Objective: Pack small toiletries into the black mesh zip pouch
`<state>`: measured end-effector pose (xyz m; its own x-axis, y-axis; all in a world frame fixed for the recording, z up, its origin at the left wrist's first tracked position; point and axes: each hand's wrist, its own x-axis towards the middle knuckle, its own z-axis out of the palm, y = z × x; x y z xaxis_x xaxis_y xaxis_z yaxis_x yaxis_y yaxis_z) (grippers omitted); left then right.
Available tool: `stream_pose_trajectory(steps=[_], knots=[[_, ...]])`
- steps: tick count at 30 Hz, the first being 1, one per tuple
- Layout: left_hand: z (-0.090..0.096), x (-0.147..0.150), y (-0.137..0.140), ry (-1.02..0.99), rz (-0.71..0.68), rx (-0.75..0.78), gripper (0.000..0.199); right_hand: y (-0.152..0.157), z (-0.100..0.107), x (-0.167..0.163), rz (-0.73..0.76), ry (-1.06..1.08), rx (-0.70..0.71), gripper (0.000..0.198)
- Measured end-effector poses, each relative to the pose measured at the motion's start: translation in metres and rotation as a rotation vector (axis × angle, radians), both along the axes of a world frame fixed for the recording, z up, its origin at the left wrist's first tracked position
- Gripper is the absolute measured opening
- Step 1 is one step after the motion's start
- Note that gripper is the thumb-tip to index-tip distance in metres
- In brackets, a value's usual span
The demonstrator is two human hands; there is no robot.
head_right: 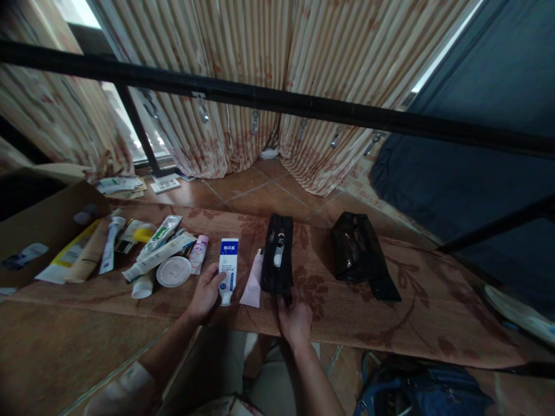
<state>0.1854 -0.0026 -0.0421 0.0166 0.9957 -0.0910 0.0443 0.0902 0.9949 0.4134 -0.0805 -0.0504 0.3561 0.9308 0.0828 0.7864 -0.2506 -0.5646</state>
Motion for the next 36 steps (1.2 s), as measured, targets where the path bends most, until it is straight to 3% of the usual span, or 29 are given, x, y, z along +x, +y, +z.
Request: stream_pose_trajectory(steps=[16, 36], knots=[[-0.01, -0.001, 0.001, -0.045, 0.014, 0.013, 0.018, 0.0, 0.0, 0.0, 0.003, -0.021, 0.047, 0.028], [0.0, 0.001, -0.002, -0.039, -0.003, 0.025, 0.025, -0.001, -0.002, 0.001, -0.003, -0.01, 0.035, 0.028]])
